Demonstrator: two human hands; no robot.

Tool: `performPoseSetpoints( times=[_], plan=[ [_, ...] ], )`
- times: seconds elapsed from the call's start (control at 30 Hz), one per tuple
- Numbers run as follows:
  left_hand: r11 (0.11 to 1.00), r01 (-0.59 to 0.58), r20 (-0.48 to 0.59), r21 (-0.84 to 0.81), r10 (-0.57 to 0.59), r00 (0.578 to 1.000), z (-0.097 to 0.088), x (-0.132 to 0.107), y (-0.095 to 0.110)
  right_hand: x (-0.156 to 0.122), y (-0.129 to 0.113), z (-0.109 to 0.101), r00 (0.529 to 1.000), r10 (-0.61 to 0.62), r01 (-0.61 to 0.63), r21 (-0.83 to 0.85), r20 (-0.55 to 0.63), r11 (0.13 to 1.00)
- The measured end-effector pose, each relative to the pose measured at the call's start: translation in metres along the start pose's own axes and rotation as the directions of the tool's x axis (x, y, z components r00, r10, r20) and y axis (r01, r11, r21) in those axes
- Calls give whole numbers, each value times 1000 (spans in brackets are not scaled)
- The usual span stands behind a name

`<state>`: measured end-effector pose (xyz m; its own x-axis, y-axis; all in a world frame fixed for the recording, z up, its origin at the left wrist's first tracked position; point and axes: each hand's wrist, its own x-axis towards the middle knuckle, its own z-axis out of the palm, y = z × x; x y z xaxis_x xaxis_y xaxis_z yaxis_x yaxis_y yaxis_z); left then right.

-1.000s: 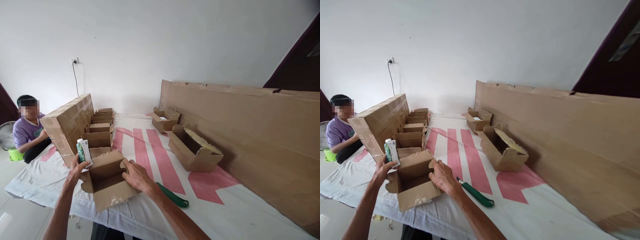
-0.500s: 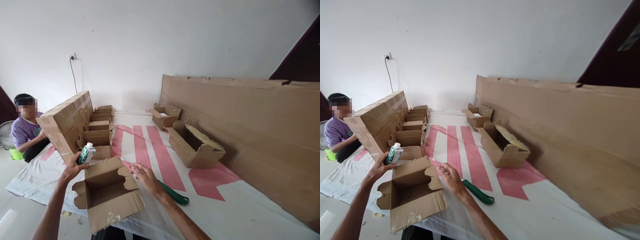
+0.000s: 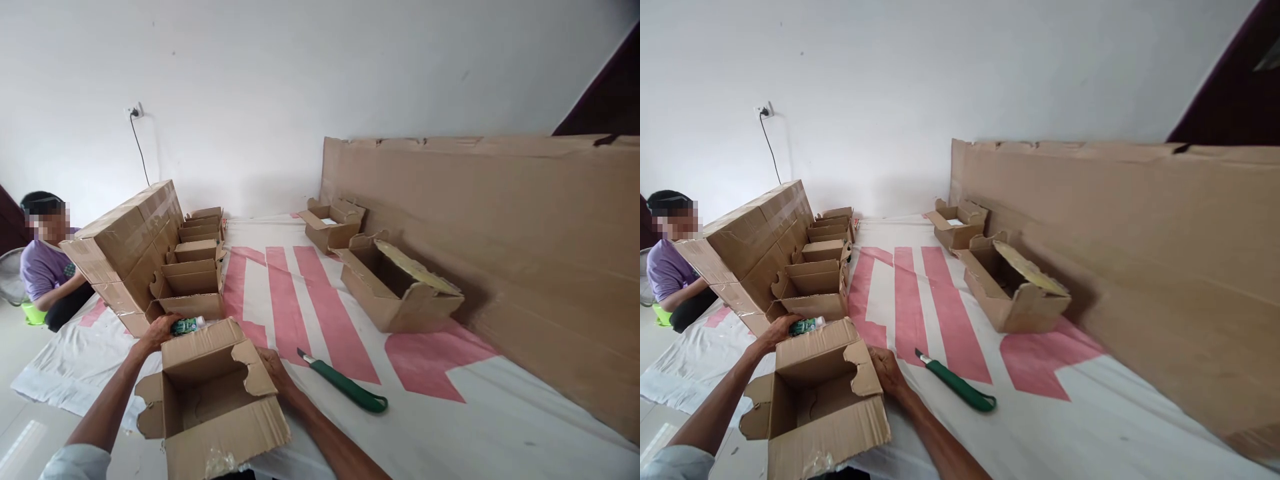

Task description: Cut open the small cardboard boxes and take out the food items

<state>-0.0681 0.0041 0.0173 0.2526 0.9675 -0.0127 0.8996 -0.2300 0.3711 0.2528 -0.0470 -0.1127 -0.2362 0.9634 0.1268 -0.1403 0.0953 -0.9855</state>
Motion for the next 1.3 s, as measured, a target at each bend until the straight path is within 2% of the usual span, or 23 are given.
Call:
performPoseSetpoints(
  times=[0.1,0.23,0.43,0.63,0.93,1.13,1.3],
  plan=[
    [998,19,9,54,-20,1000,22,13,-7,1,11,0,1000,-13,13,-6,-6,1000],
    [985,86,-32,151,-82,996,47,25,-15,2,19,-2,1000,-24,25,-14,7,1000],
    [947,180,-107,267,-156,982,68,21,-27,2,23,-3,999,-39,39,-2,26,999],
    [932,169,-135,322,-132,982,81,22,-31,2,26,-3,999,-46,46,1,24,999],
    [907,212,-228,365,-134,964,89,23,-36,2,30,-2,999,-44,44,13,16,999],
    [881,269,-240,389,-185,953,102,26,-24,-3,29,-4,999,-42,42,5,10,999],
    [881,265,-191,391,-204,960,105,30,-12,-2,34,-4,999,-52,51,-47,-10,998]
  ],
)
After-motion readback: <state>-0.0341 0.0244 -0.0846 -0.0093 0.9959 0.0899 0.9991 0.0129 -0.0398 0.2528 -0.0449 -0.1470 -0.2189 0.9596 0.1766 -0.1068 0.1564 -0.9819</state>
